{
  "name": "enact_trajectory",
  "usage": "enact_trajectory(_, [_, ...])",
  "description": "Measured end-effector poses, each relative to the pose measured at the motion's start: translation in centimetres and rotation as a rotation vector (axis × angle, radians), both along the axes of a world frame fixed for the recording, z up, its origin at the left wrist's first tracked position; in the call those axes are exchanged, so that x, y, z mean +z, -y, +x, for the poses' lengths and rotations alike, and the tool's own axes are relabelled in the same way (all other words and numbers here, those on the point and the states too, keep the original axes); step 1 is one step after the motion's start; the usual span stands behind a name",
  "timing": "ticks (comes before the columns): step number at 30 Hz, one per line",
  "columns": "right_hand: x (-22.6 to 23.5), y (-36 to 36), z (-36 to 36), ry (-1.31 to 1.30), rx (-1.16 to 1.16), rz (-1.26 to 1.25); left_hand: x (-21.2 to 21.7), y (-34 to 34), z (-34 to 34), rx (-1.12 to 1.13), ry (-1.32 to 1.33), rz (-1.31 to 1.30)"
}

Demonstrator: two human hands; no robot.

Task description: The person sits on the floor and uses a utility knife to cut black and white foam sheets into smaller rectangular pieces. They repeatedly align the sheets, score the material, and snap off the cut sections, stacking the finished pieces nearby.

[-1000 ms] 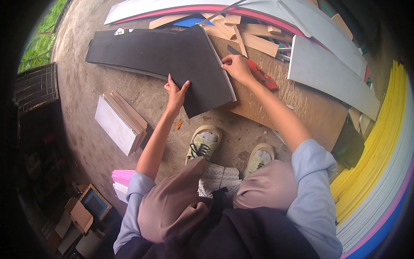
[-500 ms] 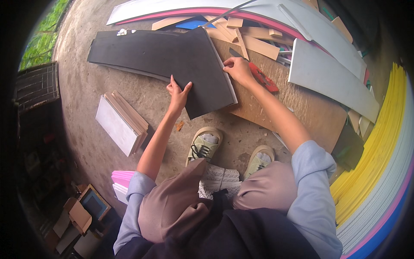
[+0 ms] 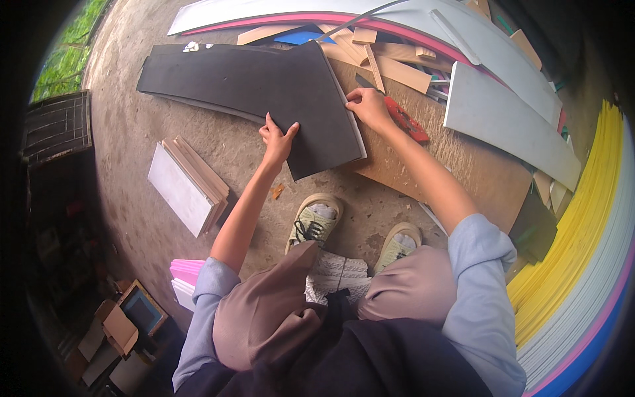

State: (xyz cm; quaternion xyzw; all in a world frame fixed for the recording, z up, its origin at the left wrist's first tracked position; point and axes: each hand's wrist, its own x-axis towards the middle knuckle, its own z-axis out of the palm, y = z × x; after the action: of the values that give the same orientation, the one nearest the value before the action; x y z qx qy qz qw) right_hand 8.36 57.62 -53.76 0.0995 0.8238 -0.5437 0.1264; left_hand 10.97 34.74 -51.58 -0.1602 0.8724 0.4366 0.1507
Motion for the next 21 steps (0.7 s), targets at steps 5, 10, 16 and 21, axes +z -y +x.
enact_trajectory(5, [0.3, 0.1, 0.0, -0.001, 0.01, 0.014, 0.7, -0.6, -0.2, 0.027, 0.068, -0.015])
enact_trajectory(10, [1.2, 0.3, -0.5, -0.04, 0.057, 0.118, 0.7, -0.4, -0.5, 0.016, 0.072, -0.037])
enact_trajectory(16, [1.6, -0.8, 0.2, 0.191, 0.005, -0.187, 0.0, 0.6, 1.1, -0.048, -0.125, -0.144])
enact_trajectory(21, [2.3, -2.4, 3.6, 0.233, -0.003, -0.152, 4.1, -0.9, 4.6, -0.659, -0.559, -0.439])
